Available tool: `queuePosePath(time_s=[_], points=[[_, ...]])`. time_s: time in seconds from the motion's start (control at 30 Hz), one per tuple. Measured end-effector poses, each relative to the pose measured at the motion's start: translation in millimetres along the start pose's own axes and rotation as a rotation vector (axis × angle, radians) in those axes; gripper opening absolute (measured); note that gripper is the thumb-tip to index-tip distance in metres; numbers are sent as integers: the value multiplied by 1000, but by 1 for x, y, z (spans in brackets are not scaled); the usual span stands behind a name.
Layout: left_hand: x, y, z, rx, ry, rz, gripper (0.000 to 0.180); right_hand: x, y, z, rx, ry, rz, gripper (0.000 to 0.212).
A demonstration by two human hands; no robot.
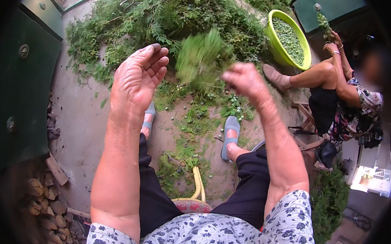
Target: Picking small green berries or cones from branches into a basin.
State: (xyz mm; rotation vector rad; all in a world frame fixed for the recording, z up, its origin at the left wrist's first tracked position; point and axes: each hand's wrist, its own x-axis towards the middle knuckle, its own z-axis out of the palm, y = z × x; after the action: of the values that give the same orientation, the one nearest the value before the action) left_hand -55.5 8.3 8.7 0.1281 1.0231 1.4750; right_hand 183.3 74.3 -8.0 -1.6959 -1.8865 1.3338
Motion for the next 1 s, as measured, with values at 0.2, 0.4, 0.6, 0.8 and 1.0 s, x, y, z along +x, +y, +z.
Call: queuePosePath(time_s=[0.2,0.4,0.6,0.8,1.0], points=[[-4,-3,2,-2,-21,-17,15,-74,107,109,-401,-791,67,16],[-6,0,-16,-33,-12,-8,18,3,15,6,716,23,-156,23],[6,13,-21,2,-48,46,16,22,4,-20,796,198,-344,38],[-8,22,-4,96,79,99,13,-22,166,152,28,-430,317,29],[-13,7,-4,180,42,173,13,-106,228,263,-628,-803,186,34]])
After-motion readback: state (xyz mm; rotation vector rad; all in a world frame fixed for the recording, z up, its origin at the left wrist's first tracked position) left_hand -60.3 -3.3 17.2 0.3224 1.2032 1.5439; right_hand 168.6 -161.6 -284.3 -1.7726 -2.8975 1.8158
